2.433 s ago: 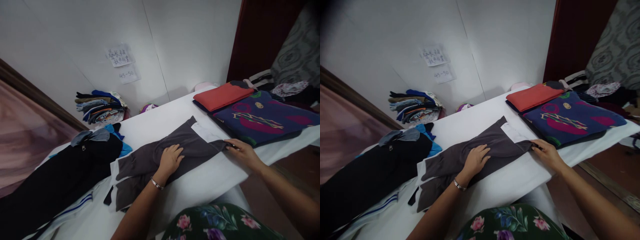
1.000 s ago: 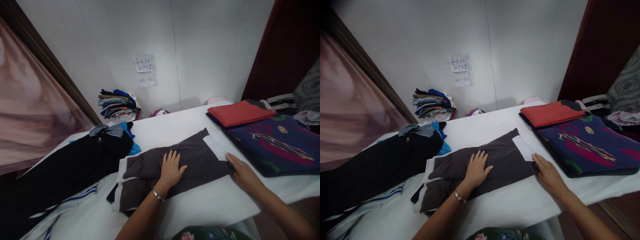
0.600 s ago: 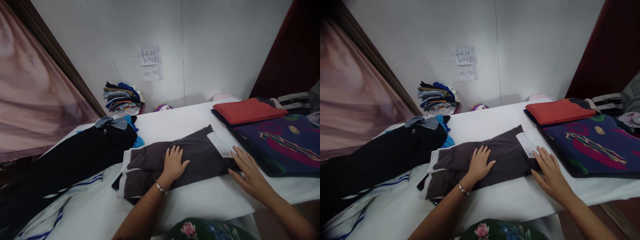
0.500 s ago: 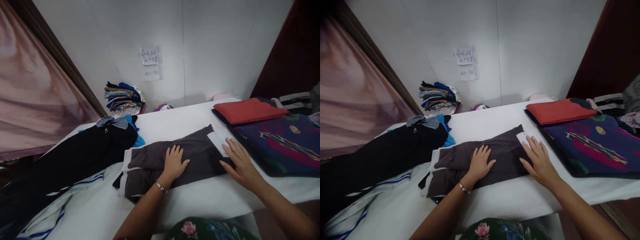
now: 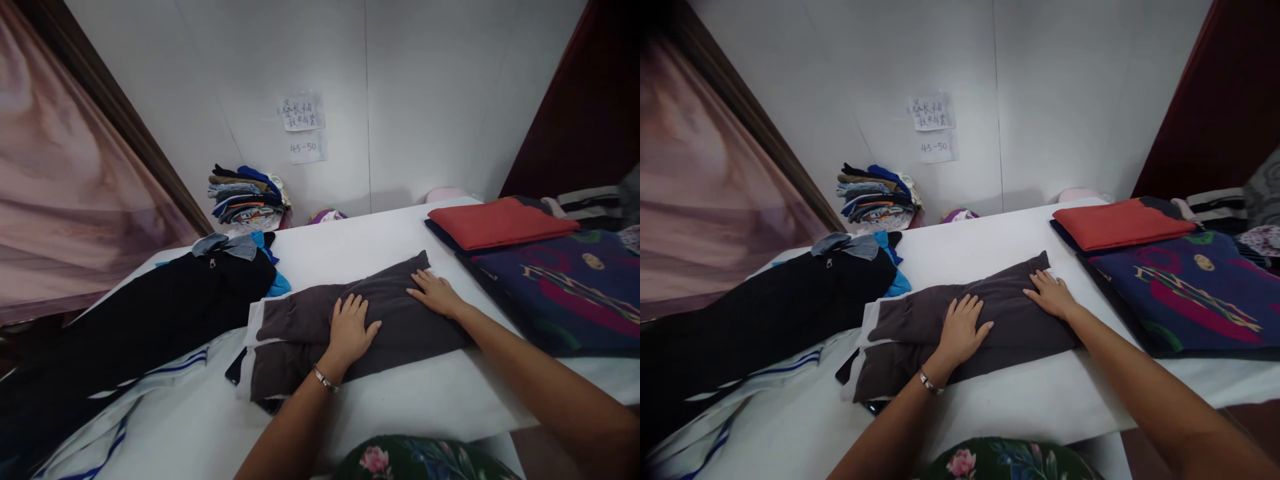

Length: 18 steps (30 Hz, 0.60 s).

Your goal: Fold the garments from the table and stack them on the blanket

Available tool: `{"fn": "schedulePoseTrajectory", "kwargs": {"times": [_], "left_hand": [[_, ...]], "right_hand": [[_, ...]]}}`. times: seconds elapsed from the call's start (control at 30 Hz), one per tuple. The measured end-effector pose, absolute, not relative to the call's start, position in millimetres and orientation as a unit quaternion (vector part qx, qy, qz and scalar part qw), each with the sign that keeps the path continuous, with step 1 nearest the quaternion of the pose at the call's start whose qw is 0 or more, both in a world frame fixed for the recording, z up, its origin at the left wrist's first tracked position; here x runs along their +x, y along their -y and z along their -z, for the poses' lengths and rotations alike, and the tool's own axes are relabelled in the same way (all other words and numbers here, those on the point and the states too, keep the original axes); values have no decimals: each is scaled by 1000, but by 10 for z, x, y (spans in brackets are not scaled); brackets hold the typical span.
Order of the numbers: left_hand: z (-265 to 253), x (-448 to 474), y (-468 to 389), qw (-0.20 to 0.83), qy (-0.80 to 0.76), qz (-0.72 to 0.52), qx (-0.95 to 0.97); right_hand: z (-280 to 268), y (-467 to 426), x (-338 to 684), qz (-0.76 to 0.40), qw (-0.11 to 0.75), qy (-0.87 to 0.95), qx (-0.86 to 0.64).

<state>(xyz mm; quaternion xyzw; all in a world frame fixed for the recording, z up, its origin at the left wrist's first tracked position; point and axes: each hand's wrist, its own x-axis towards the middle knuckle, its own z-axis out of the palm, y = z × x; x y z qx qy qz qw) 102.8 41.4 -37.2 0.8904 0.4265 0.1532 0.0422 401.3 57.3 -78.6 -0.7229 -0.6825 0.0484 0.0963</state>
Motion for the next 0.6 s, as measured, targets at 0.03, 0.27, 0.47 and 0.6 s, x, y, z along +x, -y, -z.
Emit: {"fn": "schedulePoseTrajectory", "kwargs": {"times": [0.03, 0.27, 0.47, 0.6], "left_hand": [[373, 1028, -415, 42, -426, -155, 890], [378, 1031, -420, 45, -425, -167, 888], [389, 1022, -411, 50, -425, -172, 887], [382, 1021, -402, 56, -428, -168, 886]], "right_hand": [[781, -586, 4056, -53, 118, 682, -720], [594, -990, 4473, -1, 257, 647, -718], [545, -1276, 4495, -15, 203, 677, -707], [479, -1384, 4510, 2, 157, 687, -710]]}}
